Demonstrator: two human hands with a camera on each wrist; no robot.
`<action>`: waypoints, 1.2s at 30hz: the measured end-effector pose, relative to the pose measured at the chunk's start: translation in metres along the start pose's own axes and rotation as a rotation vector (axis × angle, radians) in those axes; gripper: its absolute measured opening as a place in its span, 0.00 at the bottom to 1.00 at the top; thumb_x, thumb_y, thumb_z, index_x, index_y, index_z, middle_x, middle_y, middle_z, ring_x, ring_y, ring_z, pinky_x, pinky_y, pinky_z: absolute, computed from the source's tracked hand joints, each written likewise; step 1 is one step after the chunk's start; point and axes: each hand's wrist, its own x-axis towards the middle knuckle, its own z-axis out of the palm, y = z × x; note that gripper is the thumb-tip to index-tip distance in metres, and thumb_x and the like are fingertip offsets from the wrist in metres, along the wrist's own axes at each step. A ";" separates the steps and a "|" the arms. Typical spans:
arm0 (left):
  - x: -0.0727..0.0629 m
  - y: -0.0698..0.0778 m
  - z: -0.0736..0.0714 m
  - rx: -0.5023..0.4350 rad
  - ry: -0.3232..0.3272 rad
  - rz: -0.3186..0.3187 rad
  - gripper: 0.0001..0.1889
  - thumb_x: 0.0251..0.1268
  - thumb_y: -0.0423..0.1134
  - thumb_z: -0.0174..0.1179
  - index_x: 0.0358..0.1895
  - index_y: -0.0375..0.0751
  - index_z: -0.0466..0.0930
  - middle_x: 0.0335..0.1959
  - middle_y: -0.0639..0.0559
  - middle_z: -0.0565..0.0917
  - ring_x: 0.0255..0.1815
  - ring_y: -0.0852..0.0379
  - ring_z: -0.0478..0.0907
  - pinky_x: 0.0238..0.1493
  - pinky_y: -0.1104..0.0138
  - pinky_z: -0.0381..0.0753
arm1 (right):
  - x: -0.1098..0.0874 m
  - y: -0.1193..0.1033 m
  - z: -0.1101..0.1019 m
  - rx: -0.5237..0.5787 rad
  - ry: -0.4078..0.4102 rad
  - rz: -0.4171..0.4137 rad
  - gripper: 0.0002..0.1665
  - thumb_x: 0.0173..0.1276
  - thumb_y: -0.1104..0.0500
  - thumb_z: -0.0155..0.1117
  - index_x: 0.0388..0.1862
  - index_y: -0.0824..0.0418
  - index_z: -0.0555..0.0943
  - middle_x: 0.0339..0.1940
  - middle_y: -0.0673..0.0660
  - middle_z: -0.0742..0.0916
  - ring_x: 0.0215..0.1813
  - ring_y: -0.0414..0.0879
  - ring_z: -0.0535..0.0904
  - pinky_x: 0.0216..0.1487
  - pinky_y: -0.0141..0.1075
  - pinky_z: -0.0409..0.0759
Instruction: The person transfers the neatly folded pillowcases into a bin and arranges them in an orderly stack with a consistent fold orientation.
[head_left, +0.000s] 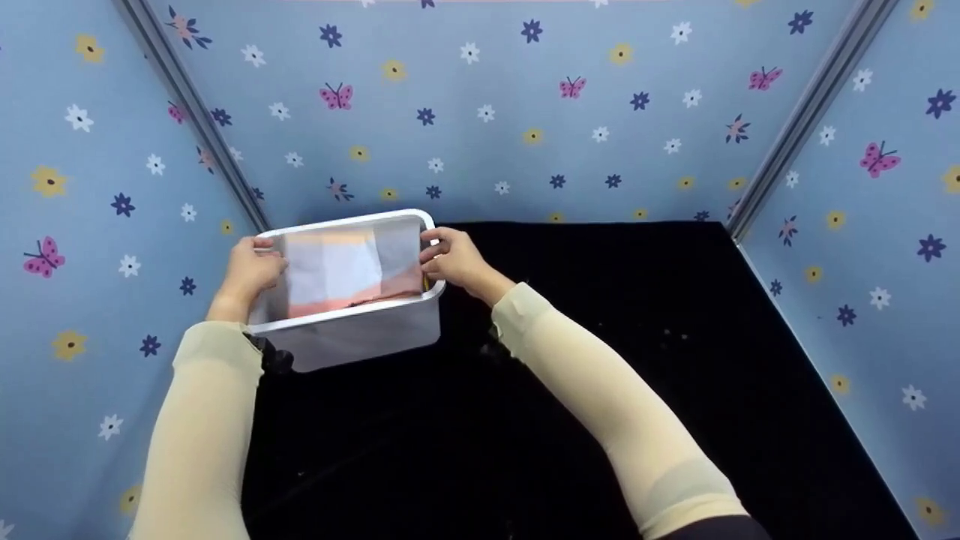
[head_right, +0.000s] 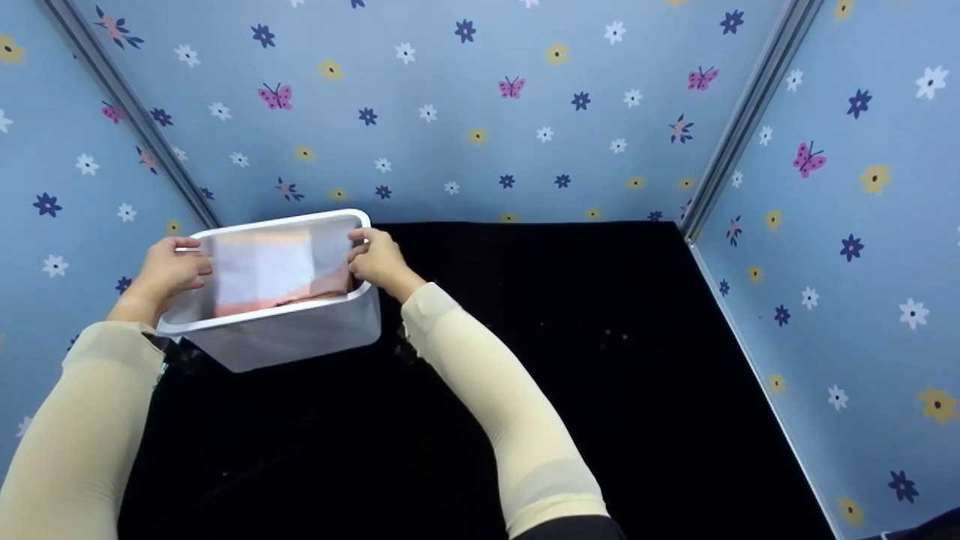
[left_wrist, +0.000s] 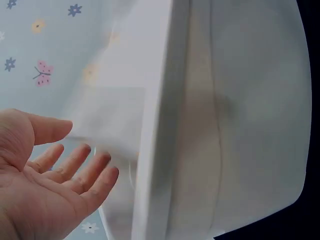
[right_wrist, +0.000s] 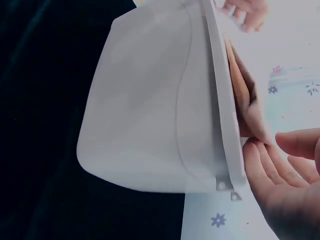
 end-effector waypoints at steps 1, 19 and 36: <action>0.000 -0.001 0.000 0.002 -0.007 -0.011 0.32 0.76 0.30 0.52 0.79 0.23 0.58 0.74 0.28 0.72 0.56 0.51 0.74 0.41 0.73 0.78 | 0.000 0.001 -0.003 0.016 0.008 0.002 0.36 0.68 0.81 0.61 0.75 0.70 0.75 0.52 0.70 0.88 0.41 0.49 0.86 0.43 0.35 0.88; -0.001 0.032 0.034 -0.093 -0.083 0.035 0.30 0.80 0.34 0.55 0.79 0.27 0.61 0.68 0.38 0.75 0.48 0.61 0.77 0.43 0.73 0.84 | -0.019 0.005 -0.071 -0.031 0.095 0.001 0.27 0.70 0.74 0.66 0.68 0.69 0.80 0.42 0.60 0.89 0.38 0.46 0.88 0.45 0.40 0.92; -0.005 0.059 0.080 -0.056 -0.166 0.154 0.27 0.79 0.34 0.57 0.74 0.26 0.66 0.67 0.33 0.77 0.55 0.53 0.78 0.46 0.71 0.84 | -0.042 0.014 -0.136 -0.151 0.174 -0.041 0.26 0.72 0.72 0.65 0.68 0.68 0.80 0.38 0.52 0.88 0.37 0.43 0.87 0.38 0.33 0.89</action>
